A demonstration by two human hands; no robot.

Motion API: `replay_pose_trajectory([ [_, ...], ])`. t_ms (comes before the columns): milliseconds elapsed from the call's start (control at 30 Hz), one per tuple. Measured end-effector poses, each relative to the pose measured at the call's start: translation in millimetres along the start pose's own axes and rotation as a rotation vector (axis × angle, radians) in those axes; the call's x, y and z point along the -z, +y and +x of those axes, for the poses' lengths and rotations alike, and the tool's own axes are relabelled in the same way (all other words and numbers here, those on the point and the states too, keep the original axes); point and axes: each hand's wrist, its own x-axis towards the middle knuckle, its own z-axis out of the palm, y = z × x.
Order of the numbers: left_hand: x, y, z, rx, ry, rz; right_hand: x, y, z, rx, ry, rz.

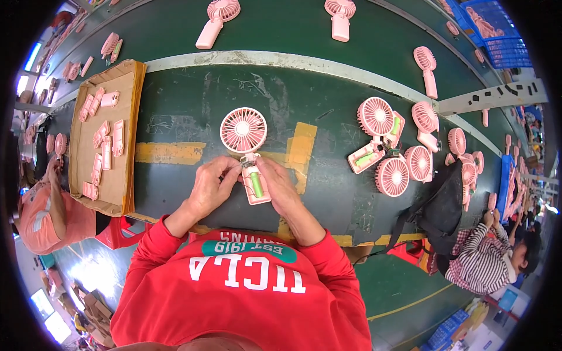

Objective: The person assembles mini handheld fans by fitting the fan head and internal electronic components into the handle casing by hand, snapping the handle cover onto the casing, turning on the fan, and placing the assembled fans onto a conveyor belt.

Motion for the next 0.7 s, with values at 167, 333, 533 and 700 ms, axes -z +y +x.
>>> replay_pose_trajectory([
  [167,-3,0,0,-0.037,0.032,0.044,6,5,2,0.013,-0.030,-0.072],
  [333,-3,3,3,-0.140,0.059,0.122,9,10,4,0.030,0.018,-0.126],
  [533,-2,3,5,-0.144,0.038,0.109,12,10,4,0.018,0.001,-0.123],
  [700,-2,2,5,-0.153,0.023,0.132,12,9,3,0.014,-0.011,-0.153],
])
